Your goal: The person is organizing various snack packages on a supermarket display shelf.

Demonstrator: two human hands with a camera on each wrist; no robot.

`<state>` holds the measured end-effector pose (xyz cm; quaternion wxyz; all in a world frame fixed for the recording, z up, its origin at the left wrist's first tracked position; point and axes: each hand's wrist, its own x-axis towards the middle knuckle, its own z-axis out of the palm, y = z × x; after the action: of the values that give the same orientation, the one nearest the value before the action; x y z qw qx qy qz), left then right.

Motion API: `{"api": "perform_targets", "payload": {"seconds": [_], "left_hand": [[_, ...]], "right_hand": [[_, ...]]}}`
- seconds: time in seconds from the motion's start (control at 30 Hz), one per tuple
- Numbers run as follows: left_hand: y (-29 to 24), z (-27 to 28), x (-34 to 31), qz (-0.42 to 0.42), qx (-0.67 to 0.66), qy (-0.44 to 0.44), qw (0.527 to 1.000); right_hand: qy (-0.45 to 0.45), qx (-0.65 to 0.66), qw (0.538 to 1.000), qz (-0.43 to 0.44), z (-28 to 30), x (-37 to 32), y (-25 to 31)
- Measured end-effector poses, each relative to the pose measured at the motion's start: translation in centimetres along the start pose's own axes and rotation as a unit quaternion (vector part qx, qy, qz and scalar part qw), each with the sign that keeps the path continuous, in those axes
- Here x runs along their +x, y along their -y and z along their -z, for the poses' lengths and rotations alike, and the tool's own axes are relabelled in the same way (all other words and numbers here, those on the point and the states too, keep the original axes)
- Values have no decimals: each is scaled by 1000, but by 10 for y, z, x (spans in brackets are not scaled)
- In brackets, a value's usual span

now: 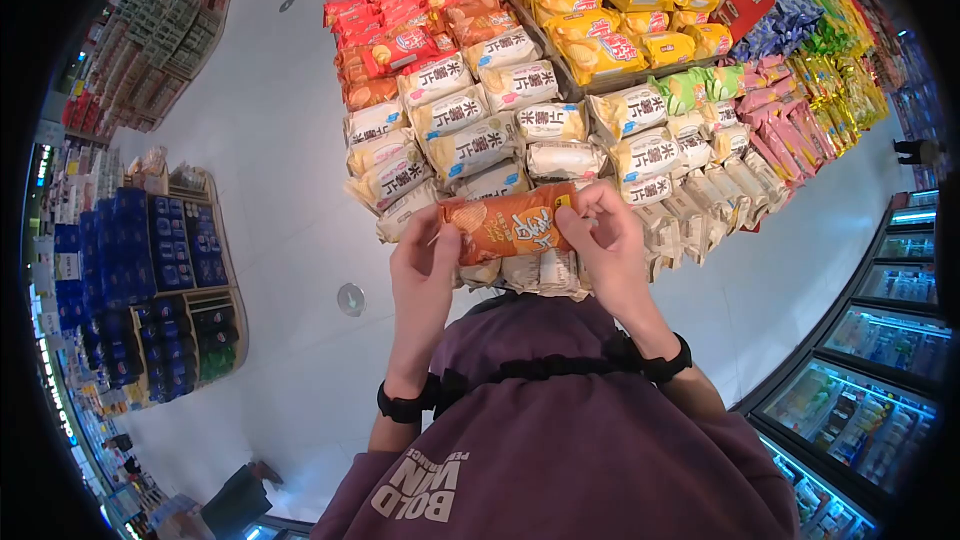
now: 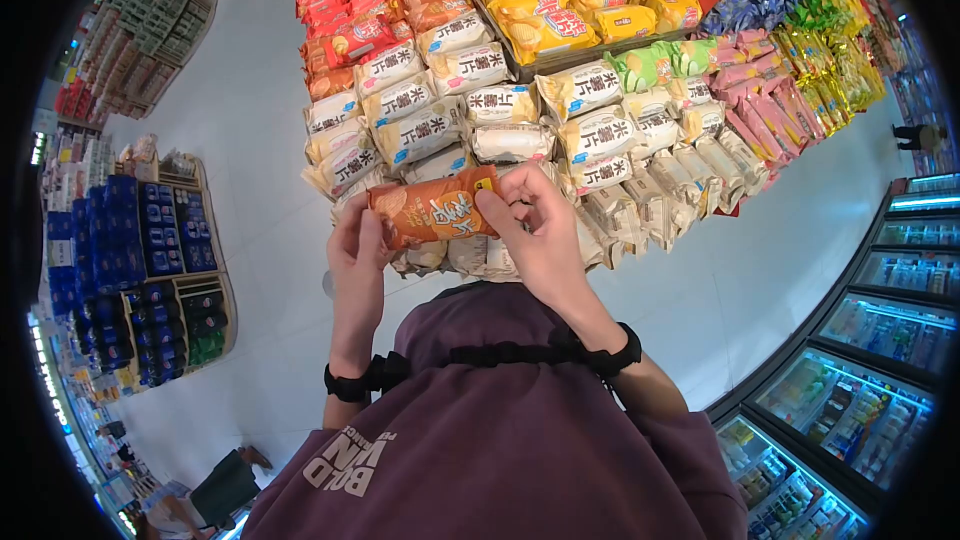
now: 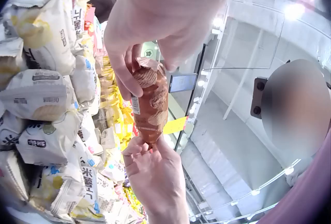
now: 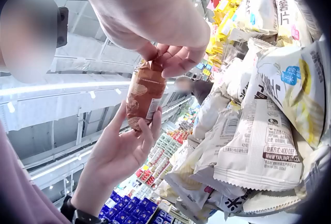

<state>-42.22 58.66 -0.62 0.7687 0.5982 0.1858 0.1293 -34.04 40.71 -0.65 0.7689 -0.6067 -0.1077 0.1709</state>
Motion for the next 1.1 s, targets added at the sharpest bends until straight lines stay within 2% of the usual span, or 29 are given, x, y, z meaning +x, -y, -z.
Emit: {"api": "perform_targets", "payload": {"seconds": [0.07, 0.17, 0.27, 0.37, 0.47, 0.53, 0.57, 0.67, 0.77, 0.8, 0.93, 1.03, 1.1], "left_hand": [[-4, -3, 0, -3, -14, -45, 999], [2, 6, 1, -8, 46, -12, 999], [1, 1, 0, 58, -36, -15, 998], [0, -4, -2, 49, -85, 17, 995], [-2, -27, -4, 7, 17, -22, 1000], [2, -44, -2, -9, 16, -26, 999], [3, -54, -1, -18, 14, -29, 999], [2, -81, 2, 19, 1, -13, 1000], [12, -111, 0, 106, -26, 109, 988], [14, -121, -1, 112, -33, 103, 988], [20, -151, -2, 79, -7, 72, 994], [24, -175, -5, 57, 9, 86, 995], [29, -190, -3, 31, -2, 48, 998]], "right_hand": [[-1, -7, 1000, 12, 4, 1, -1], [-6, -14, 1000, 24, 6, 1, -3], [-16, -14, 1000, 22, 4, 0, -7], [-20, -38, 999, 4, 13, -1, -1], [-50, -21, 998, 9, 26, -1, 6], [-65, -33, 997, 38, 40, 4, 9], [-67, -37, 997, 26, 48, 4, 14], [-84, -53, 995, -23, 73, 4, 37], [-147, -43, 988, -21, 103, 3, 48], [-158, -35, 986, -23, 110, 1, 52], [-131, -32, 991, -5, 149, -8, 52], [-128, -44, 991, -2, 175, -6, 58], [-104, -52, 993, 14, 189, -3, 64]]}}
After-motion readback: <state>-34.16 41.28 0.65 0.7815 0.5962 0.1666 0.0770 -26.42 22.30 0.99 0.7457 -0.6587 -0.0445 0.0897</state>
